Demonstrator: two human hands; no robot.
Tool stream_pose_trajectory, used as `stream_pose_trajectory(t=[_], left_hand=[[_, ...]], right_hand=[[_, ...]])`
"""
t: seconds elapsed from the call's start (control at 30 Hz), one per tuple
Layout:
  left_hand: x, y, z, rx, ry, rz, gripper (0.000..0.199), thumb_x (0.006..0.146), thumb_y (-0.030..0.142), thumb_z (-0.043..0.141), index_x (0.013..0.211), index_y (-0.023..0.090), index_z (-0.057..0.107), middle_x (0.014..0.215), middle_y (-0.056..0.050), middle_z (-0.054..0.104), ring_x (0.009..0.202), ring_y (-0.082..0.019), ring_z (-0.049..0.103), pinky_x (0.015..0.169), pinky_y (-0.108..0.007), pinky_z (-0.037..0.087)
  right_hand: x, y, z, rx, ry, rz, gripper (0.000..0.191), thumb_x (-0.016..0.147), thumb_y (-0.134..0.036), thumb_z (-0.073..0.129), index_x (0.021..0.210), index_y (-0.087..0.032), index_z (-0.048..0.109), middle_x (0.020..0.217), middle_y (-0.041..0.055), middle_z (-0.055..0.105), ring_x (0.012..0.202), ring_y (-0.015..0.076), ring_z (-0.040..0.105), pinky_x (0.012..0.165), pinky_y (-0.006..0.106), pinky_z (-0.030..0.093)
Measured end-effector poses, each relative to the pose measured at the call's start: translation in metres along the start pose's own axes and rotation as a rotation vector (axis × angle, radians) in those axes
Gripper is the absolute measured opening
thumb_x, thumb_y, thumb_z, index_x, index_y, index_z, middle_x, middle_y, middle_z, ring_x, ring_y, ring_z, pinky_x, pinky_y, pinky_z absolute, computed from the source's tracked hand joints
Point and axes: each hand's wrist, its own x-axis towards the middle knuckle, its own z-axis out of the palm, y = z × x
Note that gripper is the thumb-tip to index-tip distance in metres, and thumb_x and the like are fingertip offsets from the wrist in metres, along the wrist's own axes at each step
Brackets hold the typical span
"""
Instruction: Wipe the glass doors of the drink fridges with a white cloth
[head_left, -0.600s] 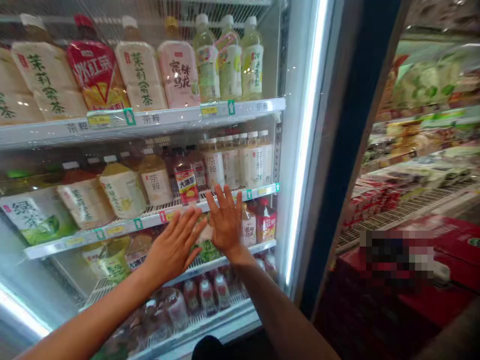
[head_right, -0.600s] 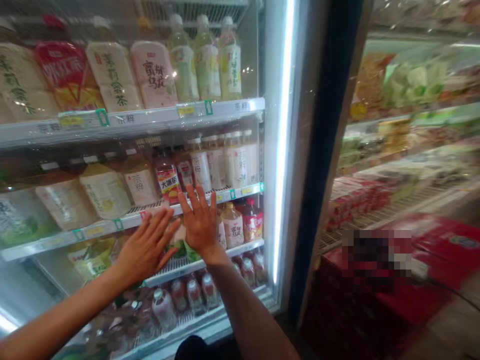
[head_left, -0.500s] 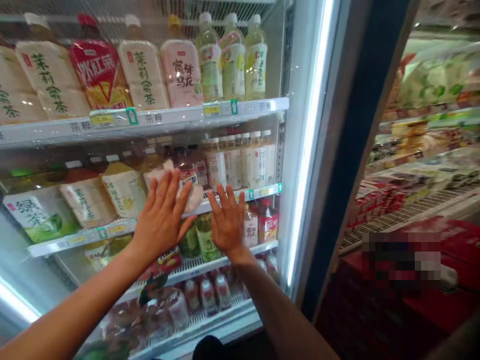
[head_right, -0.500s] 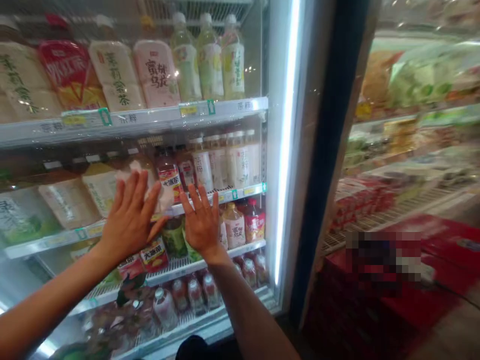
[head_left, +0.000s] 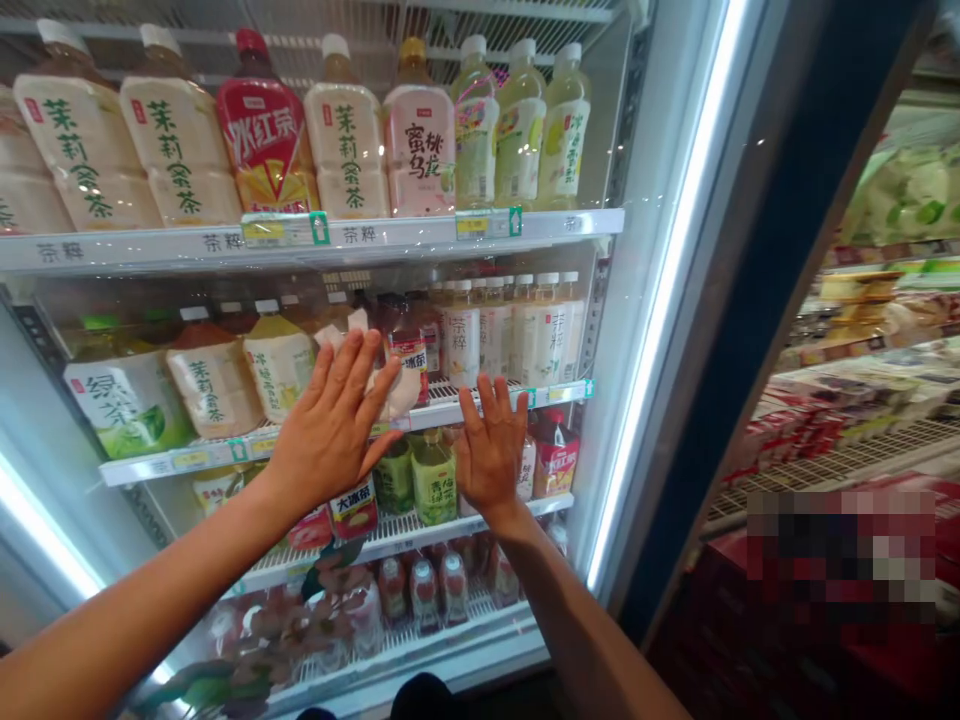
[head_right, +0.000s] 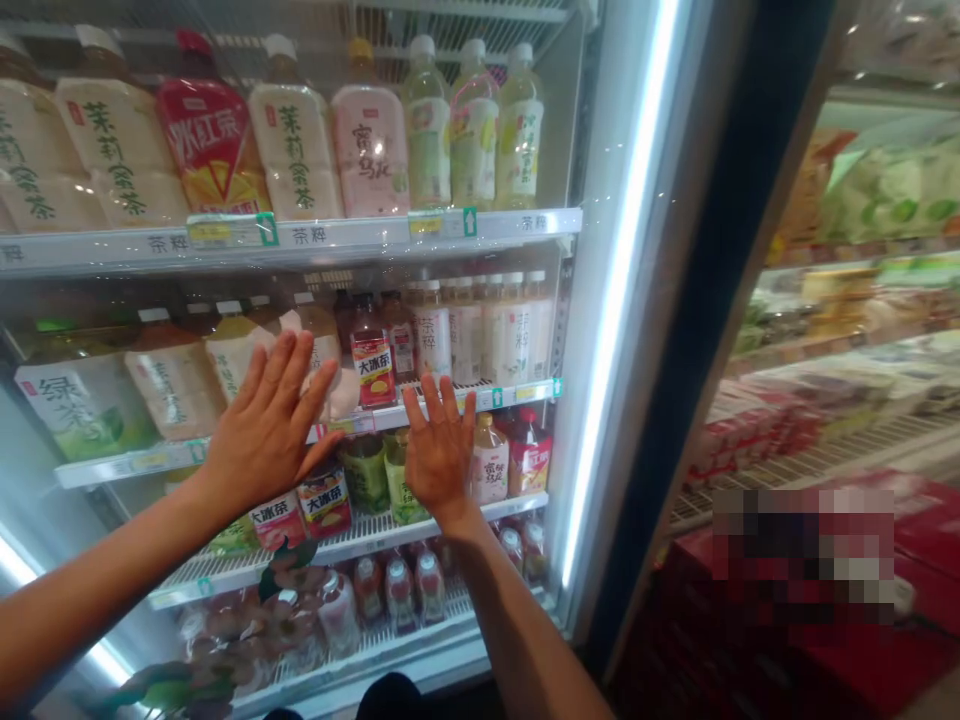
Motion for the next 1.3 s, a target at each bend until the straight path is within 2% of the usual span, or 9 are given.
stream_pose_trajectory(t=[0.23,0.37,0.47,0.63,0.8,0.9,1.03,1.2,1.3], left_hand=[[-0.087,0.023,0.009,-0.081,-0.156,0.303,0.093,0.095,0.063,0.049,0.164,0.008,0.019,0.174,-0.015,0.008,0.163,-0.028,0.002,0.134,-0.043,0.007],[-0.073,-0.018,-0.006,0.0,-0.049,0.008,0.093,0.096,0.06,0.051,0.165,0.011,0.013,0.174,-0.017,-0.002,0.162,-0.032,-0.001,0.133,-0.049,0.009],[-0.082,-0.021,-0.007,0.003,0.004,-0.108,0.097,0.095,0.058,0.055,0.165,0.009,0.011,0.173,-0.019,-0.007,0.162,-0.035,-0.003,0.133,-0.052,0.007],[-0.128,-0.008,-0.003,-0.038,-0.059,-0.006,0.094,0.094,0.059,0.056,0.165,0.013,0.015,0.174,-0.014,0.002,0.163,-0.029,0.003,0.134,-0.046,0.005],[-0.141,-0.047,-0.018,0.039,0.08,-0.312,0.09,0.096,0.047,0.058,0.165,0.012,0.012,0.174,-0.017,-0.005,0.163,-0.034,-0.001,0.132,-0.055,0.008],[-0.174,-0.039,-0.016,0.018,0.075,-0.343,0.091,0.095,0.045,0.059,0.165,0.012,0.011,0.174,-0.017,-0.005,0.162,-0.034,-0.002,0.132,-0.054,0.009],[-0.207,-0.031,-0.015,-0.011,0.013,-0.286,0.092,0.094,0.052,0.06,0.166,0.018,0.014,0.175,-0.012,0.002,0.163,-0.027,0.004,0.134,-0.045,0.007],[-0.2,-0.068,-0.026,0.034,0.074,-0.458,0.096,0.094,0.042,0.061,0.166,0.018,0.001,0.174,-0.014,-0.009,0.162,-0.034,-0.005,0.13,-0.064,0.011],[-0.222,-0.052,-0.02,0.016,0.049,-0.439,0.097,0.094,0.045,0.06,0.166,0.015,0.002,0.174,-0.015,-0.01,0.162,-0.034,-0.005,0.132,-0.059,0.009]], right_hand=[[-0.001,0.004,-0.001,-0.034,0.002,-0.028,0.073,0.1,-0.013,0.042,0.167,-0.027,0.017,0.172,0.0055,0.027,0.161,0.0254,0.02,0.131,0.06,0.015],[-0.002,0.003,-0.001,-0.024,-0.014,-0.013,0.072,0.101,-0.014,0.041,0.167,-0.028,0.017,0.173,0.0045,0.024,0.161,0.0266,0.019,0.13,0.063,0.015],[-0.006,-0.014,0.003,-0.003,-0.019,0.031,0.072,0.101,-0.014,0.04,0.167,-0.028,0.015,0.174,0.0035,0.02,0.162,0.0285,0.013,0.129,0.067,0.014],[-0.011,-0.072,0.016,0.043,-0.092,0.018,0.078,0.1,-0.017,0.047,0.168,-0.027,0.01,0.175,0.0024,0.014,0.163,0.0322,0.001,0.127,0.07,0.018],[-0.009,-0.132,0.031,0.118,-0.134,-0.075,0.079,0.099,-0.017,0.052,0.167,-0.025,0.012,0.175,0.0027,0.011,0.163,0.0298,0.009,0.131,0.063,0.013],[-0.012,-0.157,0.04,0.123,-0.158,-0.144,0.081,0.098,-0.023,0.059,0.167,-0.028,0.016,0.175,0.0033,0.013,0.162,0.0303,0.01,0.131,0.062,0.01],[-0.018,-0.168,0.049,0.095,-0.129,-0.152,0.076,0.096,-0.025,0.062,0.165,-0.029,0.027,0.173,0.0036,0.019,0.162,0.0306,0.011,0.132,0.061,0.005],[-0.021,-0.164,0.052,0.083,-0.093,-0.151,0.072,0.096,-0.025,0.061,0.162,-0.029,0.034,0.173,0.0037,0.023,0.161,0.0308,0.015,0.131,0.062,0.009],[-0.022,-0.164,0.053,0.074,-0.088,-0.151,0.072,0.096,-0.025,0.061,0.162,-0.031,0.033,0.172,0.0034,0.024,0.161,0.0306,0.017,0.131,0.063,0.012]])
